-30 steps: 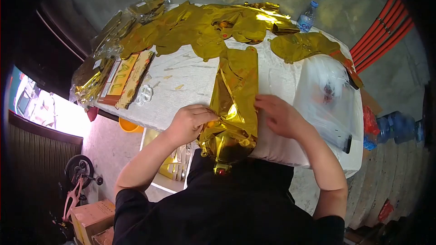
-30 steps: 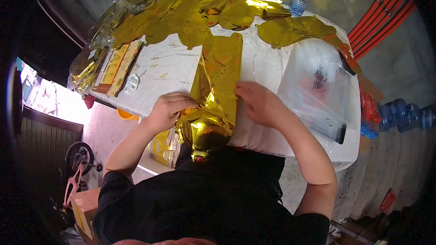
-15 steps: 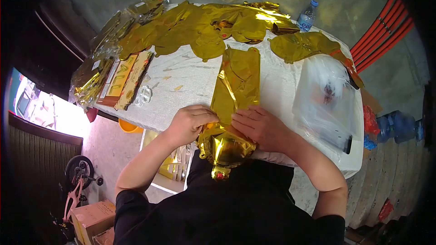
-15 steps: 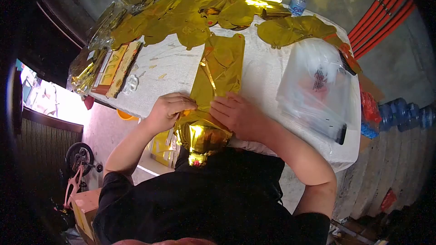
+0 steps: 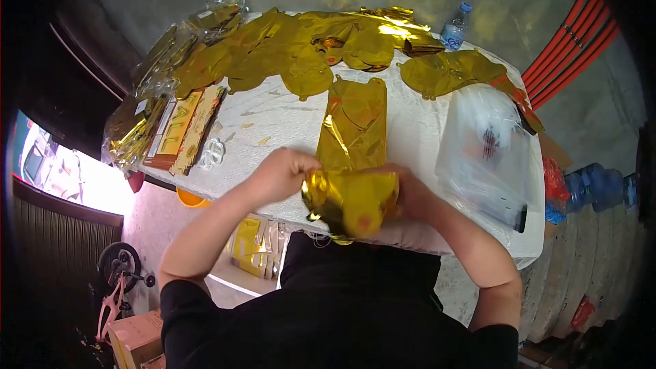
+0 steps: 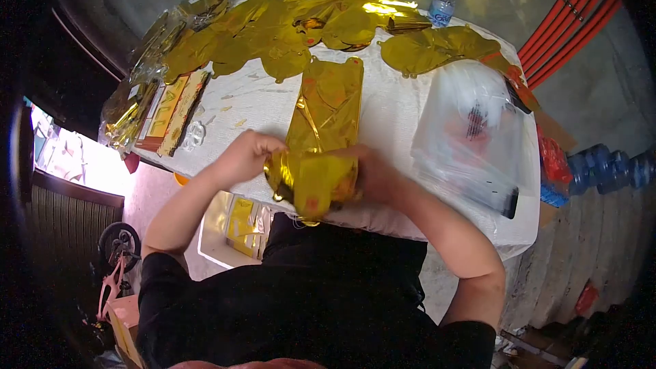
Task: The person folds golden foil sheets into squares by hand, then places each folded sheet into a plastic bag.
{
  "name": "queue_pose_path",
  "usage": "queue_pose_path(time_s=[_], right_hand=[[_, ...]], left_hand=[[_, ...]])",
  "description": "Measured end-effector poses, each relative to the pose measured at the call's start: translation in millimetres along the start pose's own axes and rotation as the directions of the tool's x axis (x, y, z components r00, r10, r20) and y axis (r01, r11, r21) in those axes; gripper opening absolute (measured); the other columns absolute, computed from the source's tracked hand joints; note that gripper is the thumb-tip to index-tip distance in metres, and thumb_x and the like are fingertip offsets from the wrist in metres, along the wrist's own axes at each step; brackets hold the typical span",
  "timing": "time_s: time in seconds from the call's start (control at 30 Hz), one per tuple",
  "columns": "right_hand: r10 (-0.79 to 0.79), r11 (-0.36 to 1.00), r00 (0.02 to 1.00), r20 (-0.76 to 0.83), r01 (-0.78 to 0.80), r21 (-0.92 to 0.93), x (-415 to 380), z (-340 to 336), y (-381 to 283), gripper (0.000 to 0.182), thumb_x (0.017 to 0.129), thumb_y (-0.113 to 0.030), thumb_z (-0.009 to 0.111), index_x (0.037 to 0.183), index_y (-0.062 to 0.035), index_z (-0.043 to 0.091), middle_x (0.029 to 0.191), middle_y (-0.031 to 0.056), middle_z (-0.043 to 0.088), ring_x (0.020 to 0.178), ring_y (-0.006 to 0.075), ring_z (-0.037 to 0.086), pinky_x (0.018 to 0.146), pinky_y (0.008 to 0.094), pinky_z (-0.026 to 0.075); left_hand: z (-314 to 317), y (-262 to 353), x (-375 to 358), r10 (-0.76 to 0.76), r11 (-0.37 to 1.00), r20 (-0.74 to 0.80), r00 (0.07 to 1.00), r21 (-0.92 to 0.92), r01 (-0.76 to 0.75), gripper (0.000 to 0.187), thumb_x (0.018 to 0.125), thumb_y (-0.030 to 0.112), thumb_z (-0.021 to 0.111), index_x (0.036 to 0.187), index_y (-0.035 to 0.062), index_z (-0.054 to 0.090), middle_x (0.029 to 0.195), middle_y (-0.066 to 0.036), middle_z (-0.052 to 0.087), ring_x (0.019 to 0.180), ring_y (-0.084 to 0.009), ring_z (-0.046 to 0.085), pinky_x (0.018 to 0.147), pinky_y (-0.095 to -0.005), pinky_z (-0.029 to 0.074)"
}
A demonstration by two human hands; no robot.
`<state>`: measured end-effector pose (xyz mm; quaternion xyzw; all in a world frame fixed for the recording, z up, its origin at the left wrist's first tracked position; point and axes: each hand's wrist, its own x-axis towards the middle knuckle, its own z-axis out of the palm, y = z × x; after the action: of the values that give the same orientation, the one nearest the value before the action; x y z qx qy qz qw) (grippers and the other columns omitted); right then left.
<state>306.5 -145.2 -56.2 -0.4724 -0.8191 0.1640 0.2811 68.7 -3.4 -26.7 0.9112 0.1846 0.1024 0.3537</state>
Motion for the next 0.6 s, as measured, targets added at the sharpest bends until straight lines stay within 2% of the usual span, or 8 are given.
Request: queue_pose_path(time_s=[0.03,0.07,0.1,0.17,0.23,0.33,0.47,0.6], right_hand=[[0.250,0.923,0.967,-0.044,-0.224,0.312,0,-3,-3,0.035,0.085,-0.024,0.064,0.112,-0.0020,0.060,0.115,0.0107,0.062,0.099,0.0231,0.063,0.081,0.0340,0.049],[0.483,0.707,0.876,-0.008,-0.384,0.594,2,-6,-4,0.030,0.088,-0.022,0.063,0.109,-0.0007,0.061,0.109,0.0105,0.064,0.091,0.0206,0.066,0.072,0.0296,0.052],[0.481,0.711,0.877,-0.012,-0.382,0.590,8,-6,1,0.030,0.088,-0.022,0.063,0.109,-0.0007,0.061,0.109,0.0105,0.064,0.091,0.0206,0.066,0.072,0.0296,0.052],[0.726,0.353,0.686,0.051,-0.435,0.829,25,-6,16,0.023,0.090,-0.021,0.062,0.094,0.0008,0.063,0.090,0.0070,0.066,0.073,0.0120,0.064,0.057,0.0218,0.048],[0.732,0.368,0.679,0.058,-0.466,0.805,27,-11,22,0.021,0.090,-0.020,0.062,0.086,0.0003,0.062,0.082,0.0052,0.065,0.069,0.0102,0.062,0.056,0.0215,0.047],[0.735,0.412,0.677,0.047,-0.500,0.761,26,-10,30,0.022,0.090,-0.019,0.062,0.077,-0.0008,0.061,0.071,0.0027,0.063,0.060,0.0074,0.057,0.051,0.0212,0.044],[0.739,0.579,0.672,-0.052,-0.594,0.558,31,-13,25,0.024,0.090,-0.019,0.062,0.073,-0.0017,0.061,0.061,0.0018,0.059,0.049,0.0058,0.051,0.043,0.0218,0.040],[0.757,0.543,0.653,0.028,-0.652,0.530,36,-19,28,0.025,0.089,-0.020,0.062,0.073,-0.0014,0.060,0.057,0.0027,0.057,0.044,0.0069,0.052,0.039,0.0224,0.040]], left_hand=[[2,-10,8,-0.095,0.975,0.058,0.994,-0.198,0.105,0.009,0.084,0.002,0.061,0.091,-0.0004,0.067,0.081,-0.009,0.069,0.071,-0.0177,0.064,0.065,-0.0281,0.049],[0,-17,17,-0.175,0.901,0.131,0.976,-0.378,0.213,0.010,0.087,0.006,0.061,0.091,-0.0019,0.067,0.080,-0.006,0.069,0.069,-0.0137,0.063,0.064,-0.0273,0.049],[-10,-19,29,-0.313,0.894,0.250,0.916,-0.247,0.373,0.016,0.088,0.014,0.064,0.092,-0.0009,0.069,0.082,-0.003,0.069,0.066,-0.0096,0.061,0.064,-0.0248,0.050],[-11,-26,43,-0.388,0.803,0.295,0.873,-0.358,0.477,0.018,0.086,0.018,0.068,0.089,0.0011,0.069,0.077,-0.003,0.067,0.061,-0.0103,0.059,0.061,-0.0260,0.052],[-16,-29,52,-0.489,0.622,0.408,0.771,-0.456,0.636,0.023,0.082,0.025,0.072,0.088,0.0026,0.066,0.075,-0.005,0.064,0.057,-0.0126,0.058,0.057,-0.0268,0.055],[-17,-34,62,-0.518,0.507,0.487,0.703,-0.487,0.711,0.025,0.080,0.023,0.074,0.091,0.0030,0.064,0.075,-0.005,0.062,0.058,-0.0139,0.059,0.059,-0.0276,0.056],[-15,-43,67,-0.546,0.477,0.503,0.670,-0.471,0.742,0.027,0.077,0.020,0.077,0.092,0.0032,0.062,0.073,-0.006,0.060,0.059,-0.0154,0.061,0.061,-0.0321,0.057],[-18,-37,64,-0.526,0.474,0.510,0.681,-0.489,0.732,0.026,0.079,0.022,0.075,0.090,0.0032,0.062,0.074,-0.005,0.061,0.058,-0.0151,0.061,0.060,-0.0312,0.057]])
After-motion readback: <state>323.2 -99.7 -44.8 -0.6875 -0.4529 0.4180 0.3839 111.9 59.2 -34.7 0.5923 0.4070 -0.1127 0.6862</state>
